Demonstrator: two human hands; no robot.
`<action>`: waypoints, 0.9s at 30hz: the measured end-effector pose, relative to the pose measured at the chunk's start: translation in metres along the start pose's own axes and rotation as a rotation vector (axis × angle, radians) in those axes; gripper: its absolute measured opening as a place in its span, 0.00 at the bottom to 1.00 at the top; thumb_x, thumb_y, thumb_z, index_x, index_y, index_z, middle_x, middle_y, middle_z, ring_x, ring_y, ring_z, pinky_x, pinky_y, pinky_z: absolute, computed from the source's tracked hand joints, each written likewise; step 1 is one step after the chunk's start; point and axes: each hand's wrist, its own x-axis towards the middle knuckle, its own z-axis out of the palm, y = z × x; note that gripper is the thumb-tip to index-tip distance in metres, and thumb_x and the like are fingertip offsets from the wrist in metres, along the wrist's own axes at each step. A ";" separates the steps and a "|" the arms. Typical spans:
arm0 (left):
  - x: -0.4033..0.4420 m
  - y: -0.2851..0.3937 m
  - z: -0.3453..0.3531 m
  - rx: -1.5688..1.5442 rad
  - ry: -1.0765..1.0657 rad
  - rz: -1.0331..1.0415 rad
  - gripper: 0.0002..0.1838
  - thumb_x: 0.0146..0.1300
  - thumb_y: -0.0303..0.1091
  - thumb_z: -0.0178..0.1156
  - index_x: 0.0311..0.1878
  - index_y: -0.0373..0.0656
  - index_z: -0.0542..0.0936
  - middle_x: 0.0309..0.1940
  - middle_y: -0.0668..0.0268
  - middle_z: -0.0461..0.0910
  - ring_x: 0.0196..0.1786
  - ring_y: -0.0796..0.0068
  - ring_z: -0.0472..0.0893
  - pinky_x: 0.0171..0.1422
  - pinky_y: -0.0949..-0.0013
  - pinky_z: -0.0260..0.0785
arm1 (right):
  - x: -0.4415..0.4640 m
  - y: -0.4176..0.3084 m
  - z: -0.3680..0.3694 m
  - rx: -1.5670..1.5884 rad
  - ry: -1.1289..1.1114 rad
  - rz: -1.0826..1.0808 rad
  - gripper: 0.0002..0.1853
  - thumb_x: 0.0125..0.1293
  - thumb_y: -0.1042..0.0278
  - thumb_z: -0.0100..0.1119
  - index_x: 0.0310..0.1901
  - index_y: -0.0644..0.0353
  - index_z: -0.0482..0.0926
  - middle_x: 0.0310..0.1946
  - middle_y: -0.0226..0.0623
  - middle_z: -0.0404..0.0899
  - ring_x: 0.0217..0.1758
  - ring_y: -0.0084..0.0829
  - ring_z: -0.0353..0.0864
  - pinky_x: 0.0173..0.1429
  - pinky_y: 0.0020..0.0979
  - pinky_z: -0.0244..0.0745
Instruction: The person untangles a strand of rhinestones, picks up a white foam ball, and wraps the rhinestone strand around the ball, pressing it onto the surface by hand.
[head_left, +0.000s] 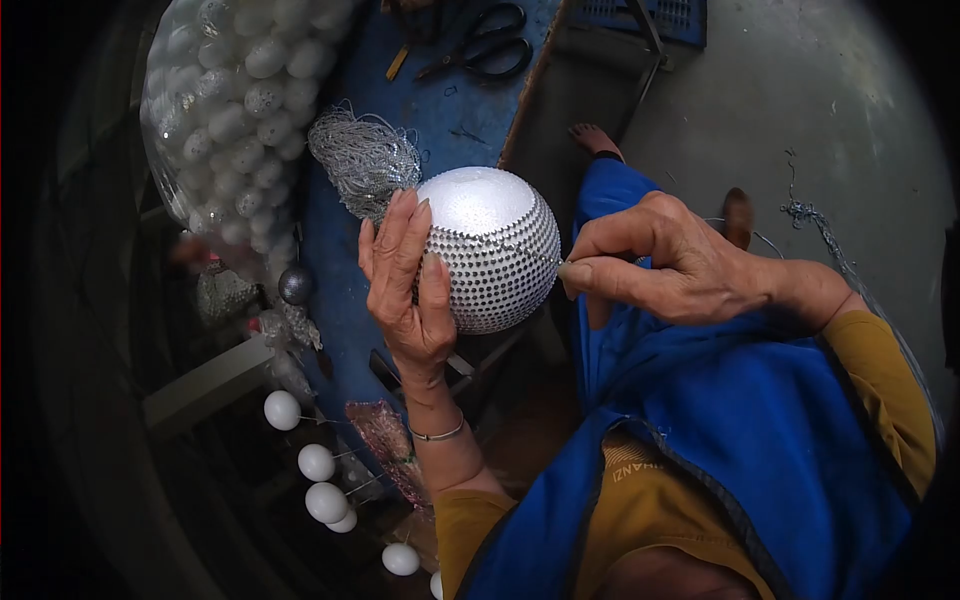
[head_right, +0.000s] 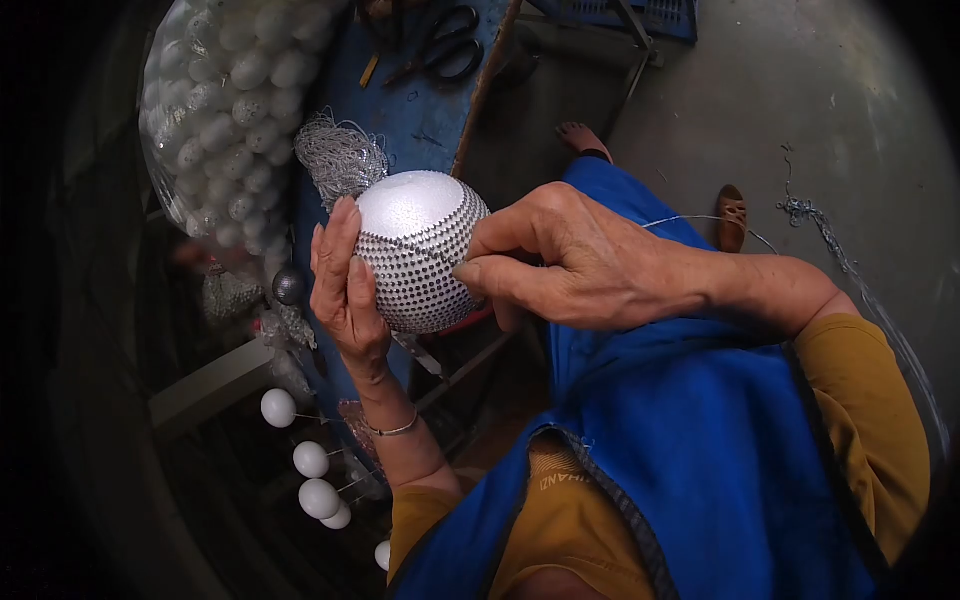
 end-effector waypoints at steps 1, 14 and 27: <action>0.000 -0.001 0.001 0.000 -0.001 -0.002 0.21 0.61 0.32 0.47 0.57 0.39 0.76 0.58 0.54 0.73 0.64 0.58 0.69 0.73 0.51 0.43 | 0.000 0.002 0.000 -0.001 0.000 -0.003 0.14 0.69 0.62 0.51 0.33 0.64 0.79 0.19 0.33 0.80 0.22 0.19 0.78 0.26 0.22 0.70; 0.004 -0.002 -0.010 0.069 -0.095 0.036 0.24 0.62 0.42 0.52 0.59 0.41 0.74 0.59 0.52 0.72 0.65 0.56 0.69 0.72 0.48 0.42 | 0.003 0.004 -0.003 -0.002 0.009 0.071 0.15 0.68 0.61 0.51 0.34 0.66 0.80 0.20 0.34 0.81 0.24 0.19 0.78 0.29 0.22 0.70; 0.008 0.002 -0.003 -0.139 -0.059 -0.089 0.22 0.62 0.39 0.52 0.59 0.43 0.75 0.60 0.56 0.72 0.64 0.57 0.69 0.73 0.48 0.40 | 0.004 0.006 -0.008 0.039 0.030 0.066 0.15 0.69 0.62 0.50 0.34 0.66 0.79 0.19 0.34 0.80 0.23 0.18 0.78 0.27 0.21 0.69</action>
